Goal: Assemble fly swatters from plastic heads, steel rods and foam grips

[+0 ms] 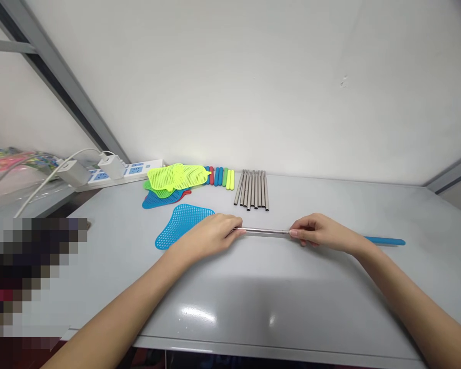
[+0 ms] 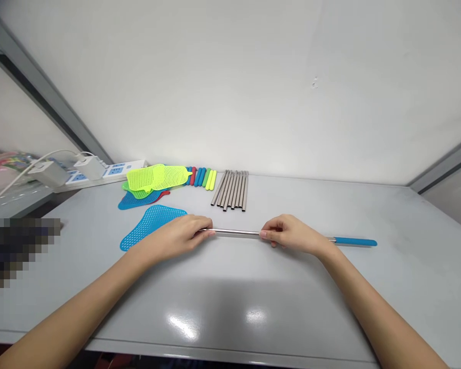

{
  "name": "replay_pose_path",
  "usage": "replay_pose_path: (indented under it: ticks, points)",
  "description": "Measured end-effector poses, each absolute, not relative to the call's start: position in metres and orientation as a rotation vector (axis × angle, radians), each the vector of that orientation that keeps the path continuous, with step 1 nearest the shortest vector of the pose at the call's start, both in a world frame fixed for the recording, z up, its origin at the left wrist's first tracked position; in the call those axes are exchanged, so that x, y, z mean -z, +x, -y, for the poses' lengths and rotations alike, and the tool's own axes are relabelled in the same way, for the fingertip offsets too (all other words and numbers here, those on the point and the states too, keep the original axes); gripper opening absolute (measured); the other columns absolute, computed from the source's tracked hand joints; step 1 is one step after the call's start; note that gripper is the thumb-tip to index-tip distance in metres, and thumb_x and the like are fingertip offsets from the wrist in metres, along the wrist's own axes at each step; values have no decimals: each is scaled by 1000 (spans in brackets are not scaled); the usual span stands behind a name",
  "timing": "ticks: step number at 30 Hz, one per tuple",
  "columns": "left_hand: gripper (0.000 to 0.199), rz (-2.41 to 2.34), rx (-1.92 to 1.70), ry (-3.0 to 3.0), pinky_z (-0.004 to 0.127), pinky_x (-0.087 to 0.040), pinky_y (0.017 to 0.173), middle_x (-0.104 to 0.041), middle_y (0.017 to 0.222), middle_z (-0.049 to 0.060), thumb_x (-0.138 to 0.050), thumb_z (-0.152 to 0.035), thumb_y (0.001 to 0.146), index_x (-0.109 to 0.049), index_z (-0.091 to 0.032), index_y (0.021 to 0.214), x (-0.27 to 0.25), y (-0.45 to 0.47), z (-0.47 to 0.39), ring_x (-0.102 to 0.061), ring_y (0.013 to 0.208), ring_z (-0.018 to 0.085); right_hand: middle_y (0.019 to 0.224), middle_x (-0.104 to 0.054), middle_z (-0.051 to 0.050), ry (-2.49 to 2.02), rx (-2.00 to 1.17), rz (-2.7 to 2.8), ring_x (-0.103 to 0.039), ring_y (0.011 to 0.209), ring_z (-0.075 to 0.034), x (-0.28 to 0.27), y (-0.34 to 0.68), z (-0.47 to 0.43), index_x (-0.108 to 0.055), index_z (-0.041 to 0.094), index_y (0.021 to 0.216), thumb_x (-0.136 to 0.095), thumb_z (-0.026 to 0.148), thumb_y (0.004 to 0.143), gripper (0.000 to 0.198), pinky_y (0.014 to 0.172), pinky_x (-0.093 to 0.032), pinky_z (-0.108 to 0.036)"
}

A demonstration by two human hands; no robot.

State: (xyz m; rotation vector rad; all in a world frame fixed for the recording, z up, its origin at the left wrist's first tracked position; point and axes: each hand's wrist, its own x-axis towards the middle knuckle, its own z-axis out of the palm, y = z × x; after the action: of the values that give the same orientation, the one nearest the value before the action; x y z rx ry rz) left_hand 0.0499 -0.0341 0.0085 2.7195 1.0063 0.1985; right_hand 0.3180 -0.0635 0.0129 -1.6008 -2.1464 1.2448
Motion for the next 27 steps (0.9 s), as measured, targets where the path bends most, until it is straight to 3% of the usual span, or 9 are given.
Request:
replay_pose_path:
  ticks: [14, 27]
  points:
    - [30, -979, -136, 2667, 23, -28, 53, -57, 79, 0, -25, -35, 89, -47, -18, 78, -2, 63, 50, -50, 67, 12, 59, -51, 0, -1575, -1213, 2214, -37, 51, -9, -8, 299, 72, -57, 15, 69, -40, 44, 79, 35, 48, -29, -22]
    - [34, -1012, -72, 2655, 23, -26, 49, -56, 70, 0, -24, -40, 88, -48, -19, 78, 1, 66, 52, -50, 60, 13, 59, -49, 0, -1581, -1145, 2204, -39, 52, -10, -2, 292, 76, -56, 15, 69, -38, 41, 80, 34, 48, -29, -21]
